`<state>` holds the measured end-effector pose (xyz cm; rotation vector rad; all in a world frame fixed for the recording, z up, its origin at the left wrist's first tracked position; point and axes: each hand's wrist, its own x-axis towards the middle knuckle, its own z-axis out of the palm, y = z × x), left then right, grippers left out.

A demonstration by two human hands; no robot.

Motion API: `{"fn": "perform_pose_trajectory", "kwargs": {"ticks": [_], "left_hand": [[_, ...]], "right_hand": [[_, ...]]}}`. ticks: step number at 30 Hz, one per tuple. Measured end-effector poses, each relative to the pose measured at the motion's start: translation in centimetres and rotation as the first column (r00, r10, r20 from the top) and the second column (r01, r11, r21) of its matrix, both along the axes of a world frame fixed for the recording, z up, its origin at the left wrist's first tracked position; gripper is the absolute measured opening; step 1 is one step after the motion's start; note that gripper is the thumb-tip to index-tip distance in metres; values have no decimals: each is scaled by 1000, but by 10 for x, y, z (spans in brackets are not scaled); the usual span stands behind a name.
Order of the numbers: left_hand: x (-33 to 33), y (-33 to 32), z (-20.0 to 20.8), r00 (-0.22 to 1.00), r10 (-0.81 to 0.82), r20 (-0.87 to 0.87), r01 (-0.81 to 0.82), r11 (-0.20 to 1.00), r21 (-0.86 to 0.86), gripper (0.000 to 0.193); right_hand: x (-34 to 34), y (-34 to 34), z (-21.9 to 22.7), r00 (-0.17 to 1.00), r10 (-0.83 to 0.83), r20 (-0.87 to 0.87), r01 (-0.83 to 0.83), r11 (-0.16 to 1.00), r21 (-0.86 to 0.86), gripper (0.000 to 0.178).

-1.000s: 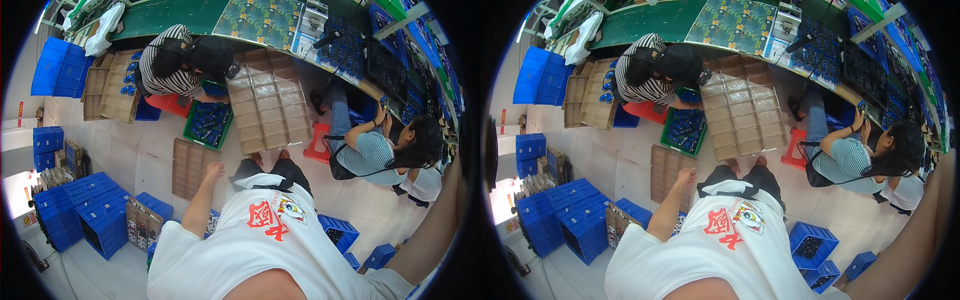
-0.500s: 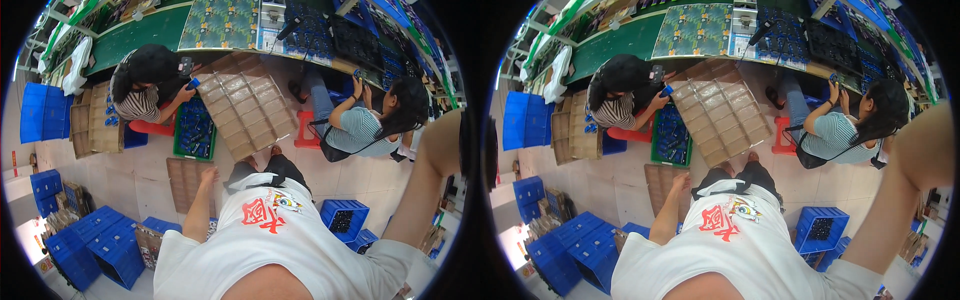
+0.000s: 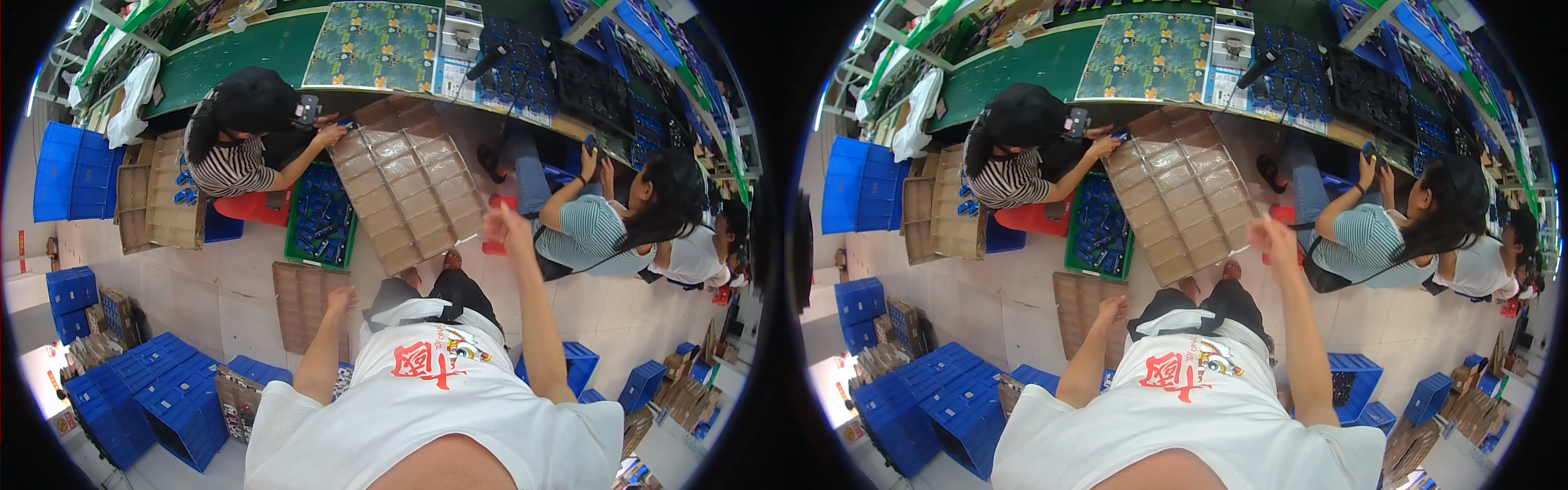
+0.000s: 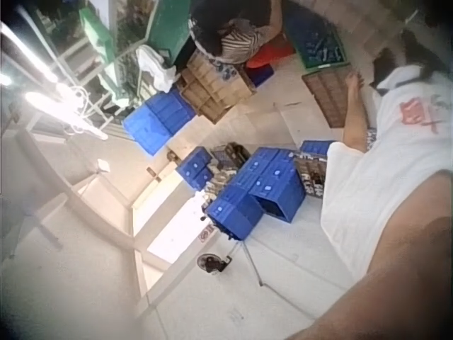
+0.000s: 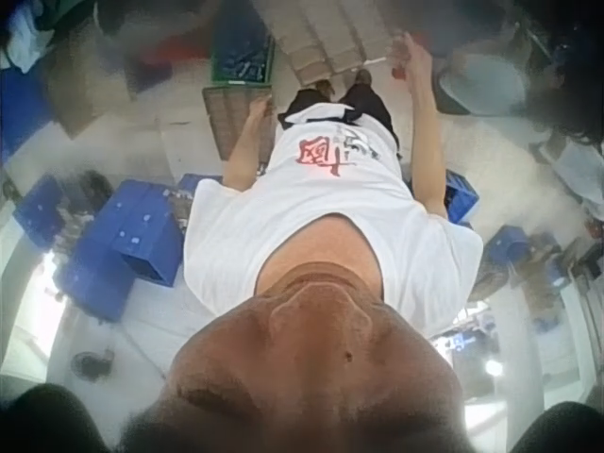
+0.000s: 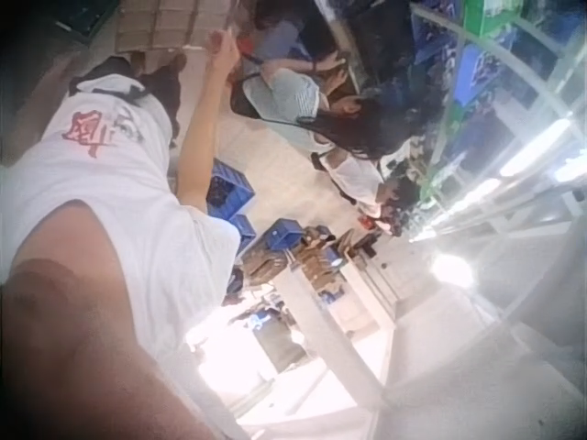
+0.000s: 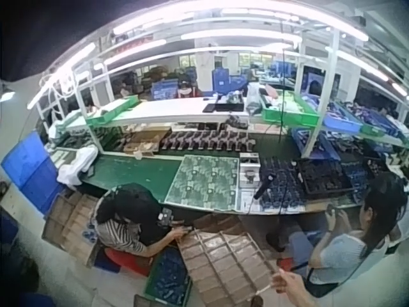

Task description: The person fastens screws into toy cars using an electric screwdriver, walks across the room to retrieve packaging trays and deliver them to a workstation, and handles toy car parts alongside coworkers.

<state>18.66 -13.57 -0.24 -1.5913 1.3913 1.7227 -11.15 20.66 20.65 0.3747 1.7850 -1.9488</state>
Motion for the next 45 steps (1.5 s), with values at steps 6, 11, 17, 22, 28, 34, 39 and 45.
{"fn": "perform_pose_trajectory", "kwargs": {"ticks": [6,11,17,22,28,34,39,45], "left_hand": [[1,-4,6,999,29,42,-28,999,-28,30],[-8,-8,-4,1000,-6,-14,6,1000,-15,32],[-5,4,-13,999,0,-34,1,1000,28,36],[10,16,-18,1000,-19,16,18,998,61,37],[5,15,-4,999,-27,43,25,998,49,37],[-6,7,9,1000,-10,5,10,1000,29,35],[-3,6,16,1000,2,-5,-2,1000,17,36],[11,2,9,998,53,17,-53,999,5,35]], "right_hand": [[83,50,-125,980,148,134,-183,934,307,39],[105,91,-158,951,108,289,-218,899,381,40],[128,127,-185,883,18,469,-244,871,425,41],[130,107,-178,874,6,485,-265,844,467,40],[95,71,-177,935,87,343,-254,841,477,46],[74,44,-174,943,147,300,-265,874,406,47],[80,41,-179,928,160,337,-295,869,398,46],[87,59,-191,898,158,410,-336,848,411,48]]}}
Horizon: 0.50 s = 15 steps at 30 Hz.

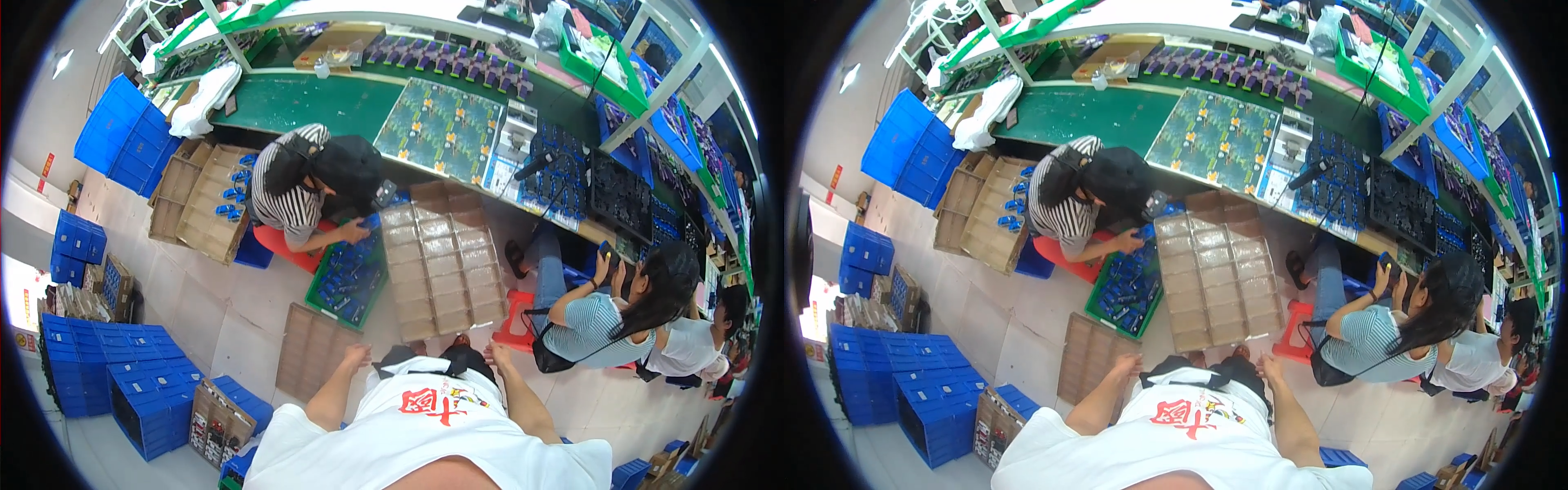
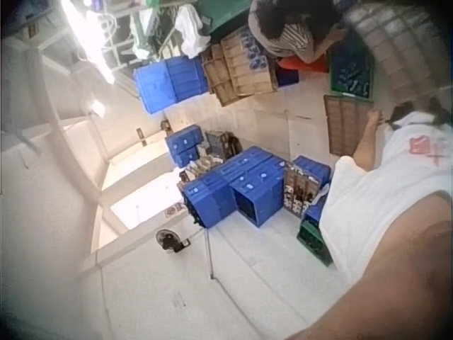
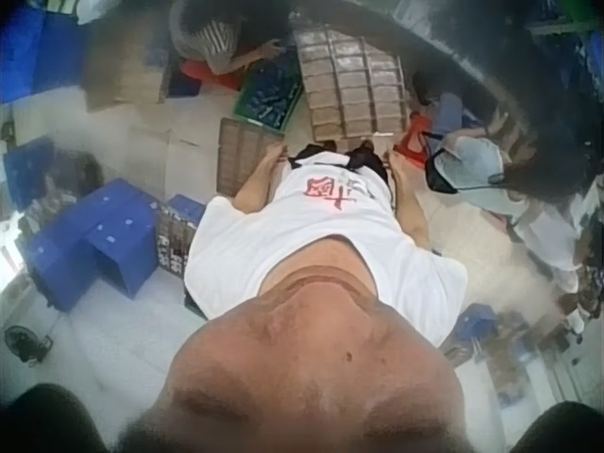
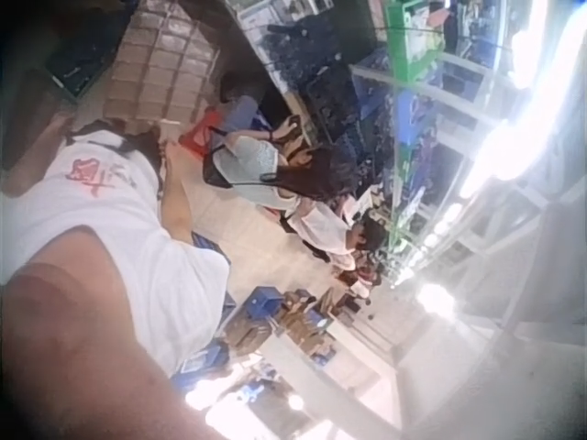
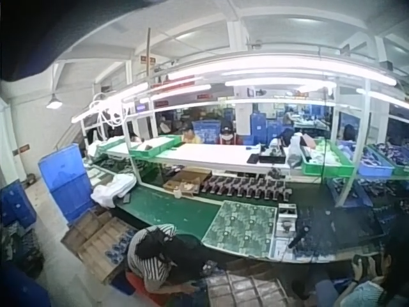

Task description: The person fastens screws into toy cars using an electric screwdriver, walks across the room to retrieve packaging trays and deliver them to a workstation, and handles toy car parts alongside coworkers.

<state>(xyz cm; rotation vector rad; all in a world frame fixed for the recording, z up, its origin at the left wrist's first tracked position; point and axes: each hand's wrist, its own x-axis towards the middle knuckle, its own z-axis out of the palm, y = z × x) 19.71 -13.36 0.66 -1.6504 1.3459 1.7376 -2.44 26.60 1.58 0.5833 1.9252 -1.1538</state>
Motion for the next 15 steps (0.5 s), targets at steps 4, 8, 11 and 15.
{"fn": "perform_pose_trajectory", "kwargs": {"ticks": [4,8,11,15], "left_hand": [[1,-3,-19,999,-20,-42,20,1000,-6,33],[-8,-3,-19,999,-19,-27,18,1000,-12,34],[-8,0,-19,999,-16,-31,16,1000,2,34],[-6,1,-20,998,-44,-44,44,999,3,34]], "right_hand": [[7,16,-9,999,-29,-31,28,999,-35,49],[6,8,2,999,-30,-13,30,1000,-2,52],[9,7,6,998,-55,-11,55,999,-2,49],[13,14,6,1000,-25,-8,25,1000,2,49]]}}
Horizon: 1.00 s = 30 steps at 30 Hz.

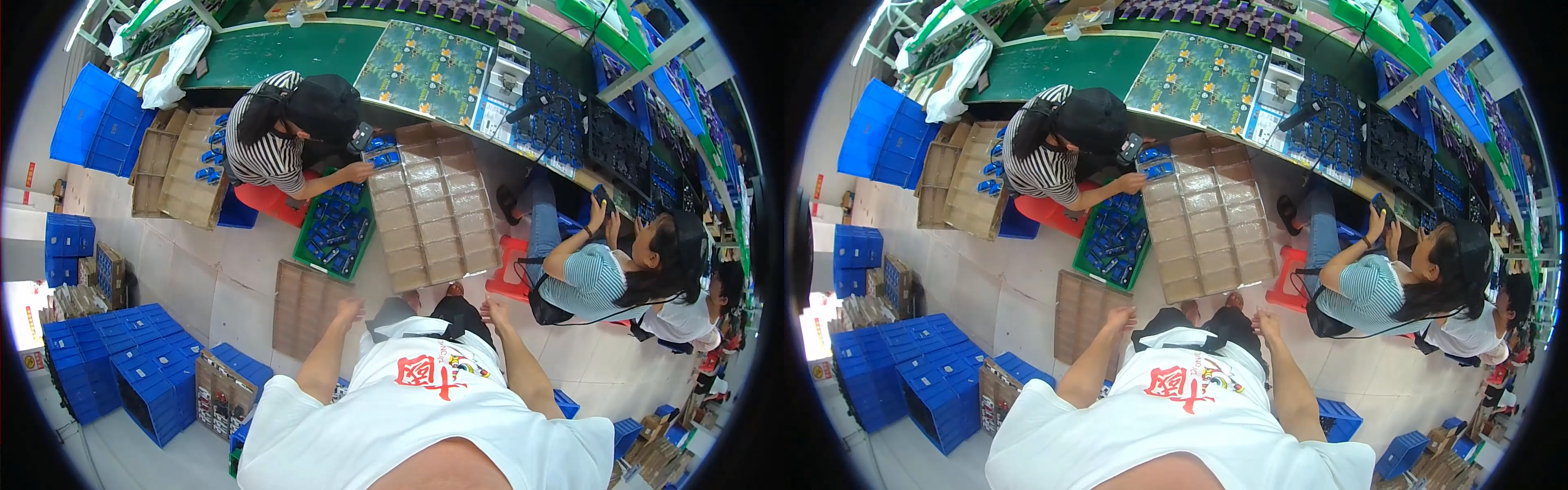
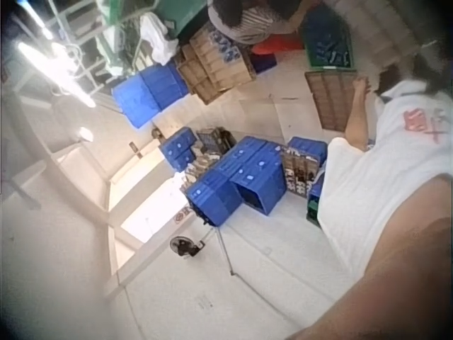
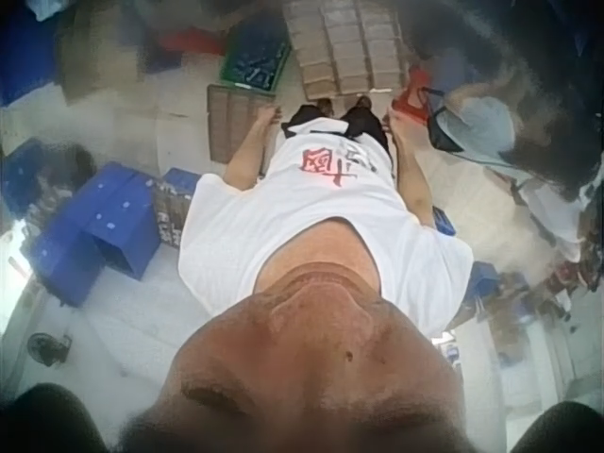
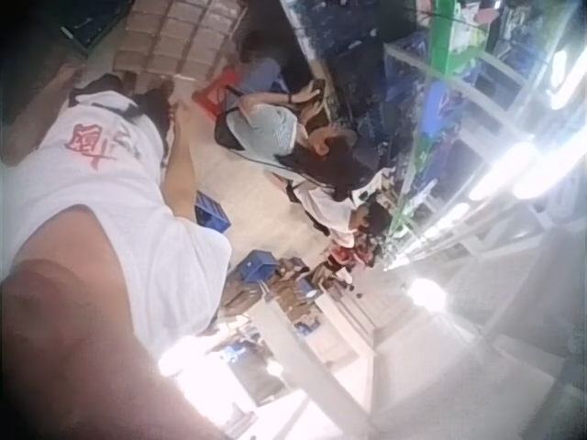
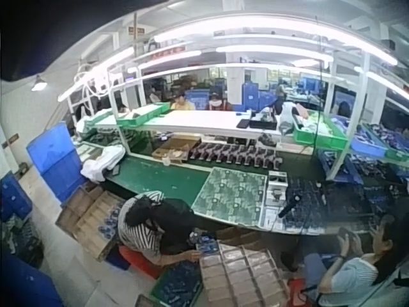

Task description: The person fastens screws into toy cars using an electric screwdriver, walks across the room to retrieve packaging trays and deliver them to a workstation, and handles toy car parts alongside coworkers.

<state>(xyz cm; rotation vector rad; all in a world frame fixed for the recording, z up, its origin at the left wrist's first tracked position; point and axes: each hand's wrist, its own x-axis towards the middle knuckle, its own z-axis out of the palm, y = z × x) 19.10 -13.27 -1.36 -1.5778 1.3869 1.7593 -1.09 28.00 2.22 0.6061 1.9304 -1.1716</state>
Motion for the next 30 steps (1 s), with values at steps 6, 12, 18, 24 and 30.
{"fn": "perform_pose_trajectory", "kwargs": {"ticks": [6,12,18,24,30], "left_hand": [[-1,2,6,1000,2,22,-2,1000,-30,35],[7,5,5,999,4,31,-4,1000,-10,35],[2,3,7,1000,1,30,0,999,-32,36],[12,3,1,994,61,-96,-62,998,-13,18],[25,20,-12,999,-13,31,13,1000,20,36]], "right_hand": [[10,9,2,1000,-21,13,21,1000,0,47],[17,17,-5,999,-7,32,8,1000,-19,46],[11,13,-6,999,-37,36,37,999,-6,47],[9,19,-18,1000,8,-28,-9,1000,-9,45],[26,19,-31,999,12,43,-12,1000,-11,46]]}}
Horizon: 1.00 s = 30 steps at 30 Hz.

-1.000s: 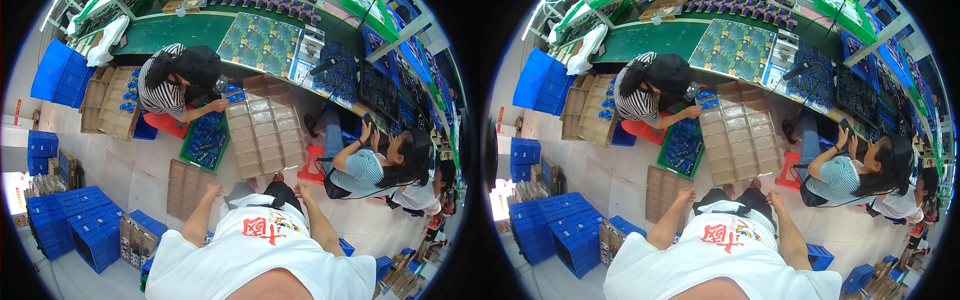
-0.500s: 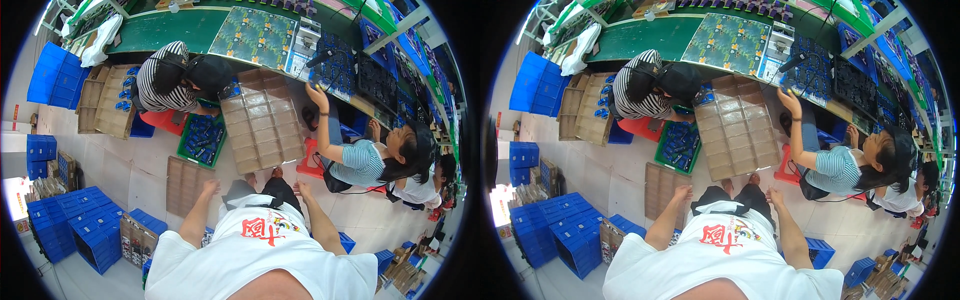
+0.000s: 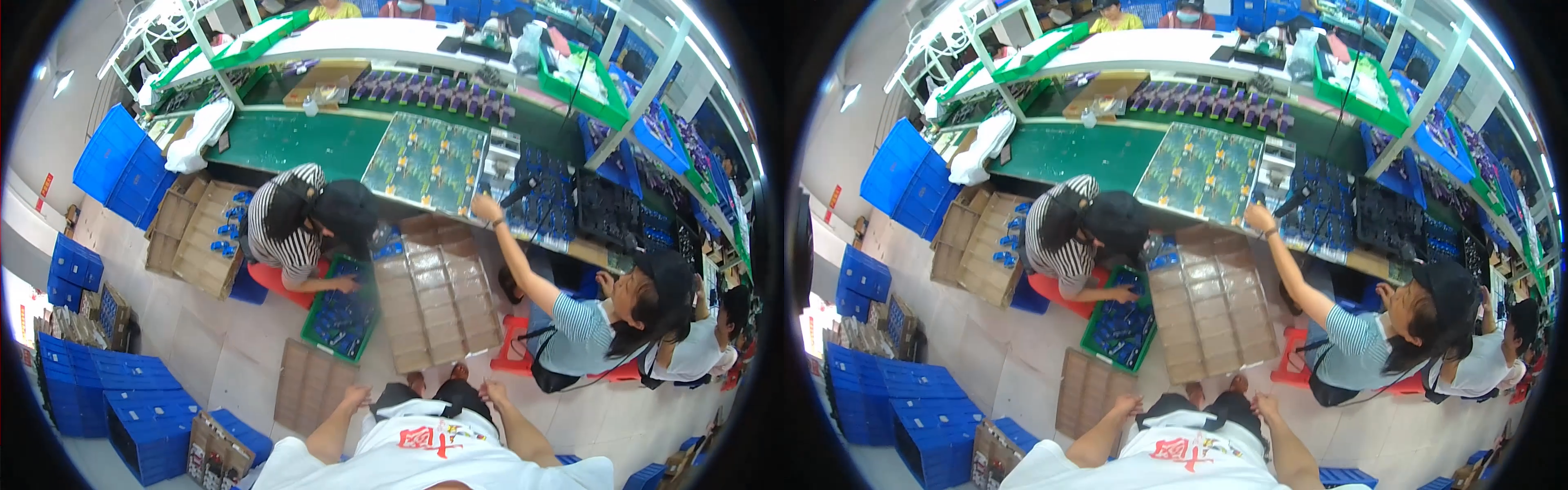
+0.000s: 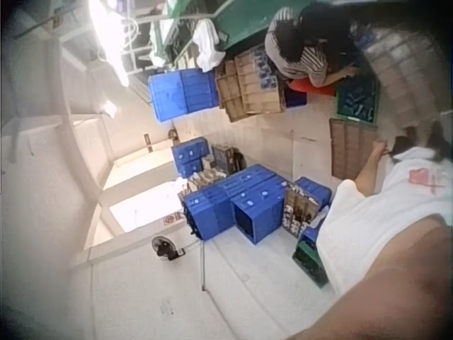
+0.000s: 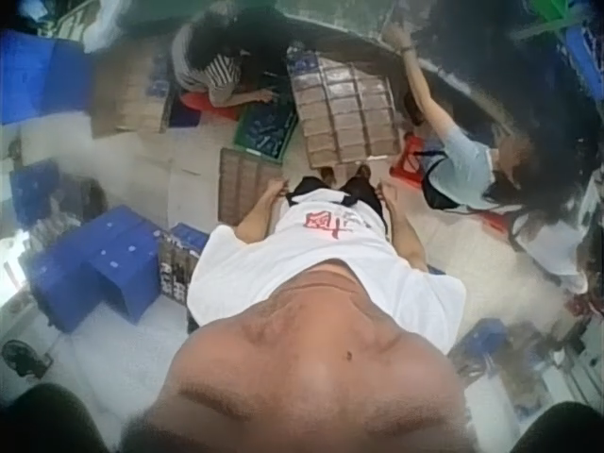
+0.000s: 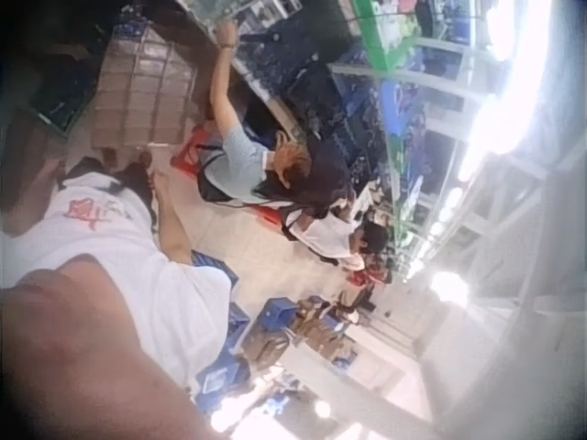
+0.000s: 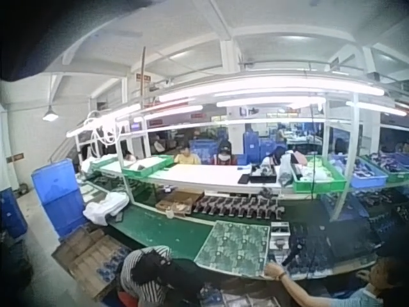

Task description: The person fastens screws into toy cars using an electric screwdriver, walks across the room to retrieve packaging trays and deliver them to a workstation, and handles toy car parts alongside coworkers.

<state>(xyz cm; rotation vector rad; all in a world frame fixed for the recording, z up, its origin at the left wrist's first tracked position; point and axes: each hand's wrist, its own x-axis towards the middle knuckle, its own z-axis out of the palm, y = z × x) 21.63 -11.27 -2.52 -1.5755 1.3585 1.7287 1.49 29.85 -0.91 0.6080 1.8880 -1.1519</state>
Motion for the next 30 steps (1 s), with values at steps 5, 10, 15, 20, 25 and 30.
{"fn": "perform_pose_trajectory", "kwargs": {"ticks": [5,10,15,20,25,30], "left_hand": [[-9,14,23,1000,4,14,-5,1000,30,46],[-8,12,21,1000,-2,9,1,998,55,46],[-7,15,25,995,-81,52,80,996,28,41],[-2,18,16,996,-70,51,68,997,32,33],[-1,17,9,997,-67,-29,67,998,-5,30],[-12,4,12,994,-106,27,104,993,51,28]], "right_hand": [[-8,-9,17,1000,9,-21,-9,1000,-5,46],[-22,-17,17,1000,17,5,-17,1000,-1,50],[-27,-20,24,1000,23,-3,-23,1000,-14,51],[-26,-25,30,1000,-20,-23,20,1000,2,47],[-27,-26,28,1000,20,0,-20,1000,23,56],[-27,-34,30,1000,20,2,-20,999,28,56]]}}
